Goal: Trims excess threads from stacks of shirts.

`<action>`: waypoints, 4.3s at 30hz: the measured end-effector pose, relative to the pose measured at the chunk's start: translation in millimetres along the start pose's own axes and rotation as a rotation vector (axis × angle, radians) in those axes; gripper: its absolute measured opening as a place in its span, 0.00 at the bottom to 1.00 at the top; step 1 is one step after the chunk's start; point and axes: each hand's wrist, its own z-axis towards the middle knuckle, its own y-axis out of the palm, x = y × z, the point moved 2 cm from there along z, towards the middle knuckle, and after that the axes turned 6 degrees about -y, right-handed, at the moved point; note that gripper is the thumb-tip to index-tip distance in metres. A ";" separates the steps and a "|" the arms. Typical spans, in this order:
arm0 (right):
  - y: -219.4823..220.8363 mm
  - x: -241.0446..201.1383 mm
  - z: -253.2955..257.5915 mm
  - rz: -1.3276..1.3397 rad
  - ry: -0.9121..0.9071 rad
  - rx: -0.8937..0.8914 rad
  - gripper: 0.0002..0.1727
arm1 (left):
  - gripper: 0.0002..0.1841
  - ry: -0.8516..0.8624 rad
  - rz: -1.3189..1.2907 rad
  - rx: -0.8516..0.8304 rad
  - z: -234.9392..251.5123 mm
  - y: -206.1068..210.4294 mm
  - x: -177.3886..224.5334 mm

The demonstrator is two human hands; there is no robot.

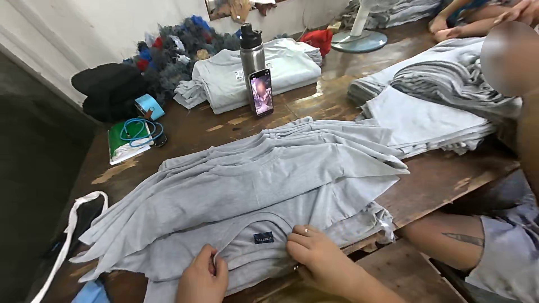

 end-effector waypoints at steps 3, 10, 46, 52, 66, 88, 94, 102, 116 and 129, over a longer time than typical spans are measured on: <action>2.3 2.4 -2.7 0.101 0.076 -0.138 0.07 | 0.13 0.097 -0.238 0.252 2.6 0.0 -4.6; -1.3 -8.8 18.0 0.210 0.017 -0.098 0.07 | 0.13 -0.284 -1.547 0.084 0.2 19.1 1.7; 36.0 -20.4 48.1 0.343 0.081 -0.090 0.17 | 0.05 0.127 -1.068 0.276 -24.9 42.4 -10.2; 45.7 -30.2 47.2 0.083 0.094 -0.146 0.17 | 0.03 0.115 -1.257 0.162 -26.5 41.6 -16.0; 47.2 -34.2 53.7 0.214 0.180 -0.181 0.21 | 0.04 0.111 -1.365 0.198 -27.5 46.1 -18.7; 37.8 -27.7 64.1 0.438 0.215 -0.229 0.22 | 0.01 0.027 -1.389 0.209 -22.8 46.3 -17.8; 45.4 -35.9 83.4 0.505 0.157 0.063 0.15 | 0.02 0.043 -1.334 0.220 -24.4 46.3 -17.9; 33.1 -27.4 74.2 1.011 0.084 0.127 0.08 | 0.03 0.108 -1.372 0.216 -24.8 48.1 -21.3; 70.6 -34.0 74.8 1.311 0.431 0.139 0.06 | 0.17 0.603 -0.512 -0.405 -52.3 -22.3 -18.1; 69.2 -28.9 74.0 1.490 0.677 0.186 0.10 | 0.30 0.298 -0.042 0.312 -11.4 18.7 3.2</action>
